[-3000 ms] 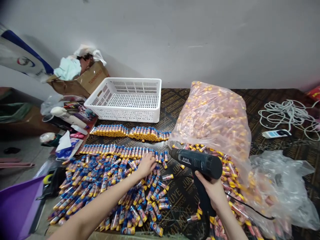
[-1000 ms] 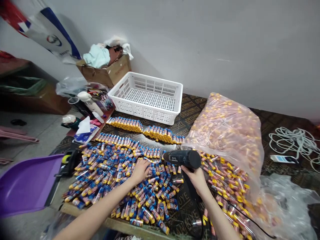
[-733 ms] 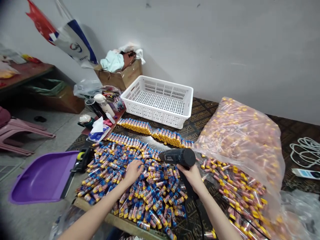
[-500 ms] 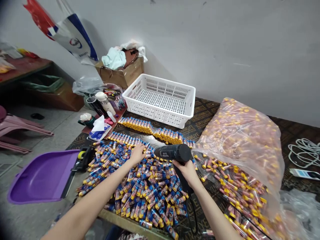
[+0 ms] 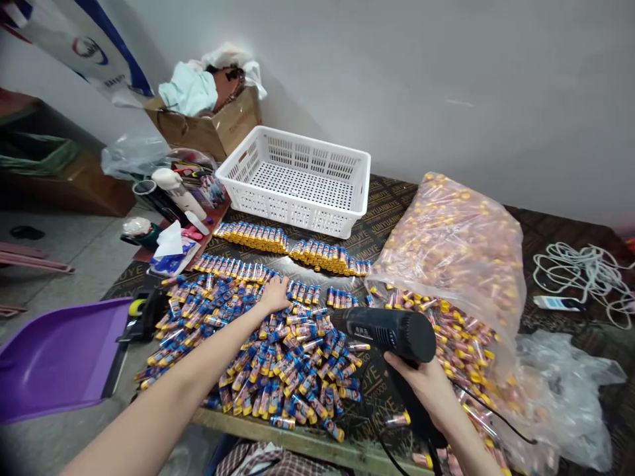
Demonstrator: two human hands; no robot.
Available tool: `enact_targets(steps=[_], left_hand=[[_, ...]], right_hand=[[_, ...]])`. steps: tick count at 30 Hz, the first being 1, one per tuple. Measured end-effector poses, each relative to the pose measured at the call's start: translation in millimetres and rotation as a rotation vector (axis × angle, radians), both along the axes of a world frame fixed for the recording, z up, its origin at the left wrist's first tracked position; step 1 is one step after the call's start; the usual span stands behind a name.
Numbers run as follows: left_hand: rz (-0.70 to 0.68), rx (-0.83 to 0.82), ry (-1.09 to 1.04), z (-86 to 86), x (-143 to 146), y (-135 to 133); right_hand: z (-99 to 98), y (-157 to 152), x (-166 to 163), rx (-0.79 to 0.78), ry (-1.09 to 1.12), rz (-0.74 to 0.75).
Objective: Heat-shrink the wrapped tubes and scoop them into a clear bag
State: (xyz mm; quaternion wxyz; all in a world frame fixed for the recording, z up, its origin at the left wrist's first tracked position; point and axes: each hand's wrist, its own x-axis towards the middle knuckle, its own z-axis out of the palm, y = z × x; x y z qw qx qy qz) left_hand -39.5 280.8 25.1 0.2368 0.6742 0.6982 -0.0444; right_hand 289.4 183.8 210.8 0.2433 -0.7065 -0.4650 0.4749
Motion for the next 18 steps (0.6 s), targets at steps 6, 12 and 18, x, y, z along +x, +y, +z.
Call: enact_targets(steps=[6, 12, 18], left_hand=[[0.088, 0.015, 0.024, 9.8, 0.4, -19.1], [0.220, -0.005, -0.002, 23.9, 4.1, -74.2], [0.433, 0.262, -0.061, 53.4, 1.7, -133.8]], right_hand=[[-4.1, -12.3, 39.0, 0.084, -0.040, 0.073], [-22.0, -0.8, 46.8, 0.142, 0.019, 0.176], [-25.4, 1.7, 18.5, 0.132, 0.208, 0.267]])
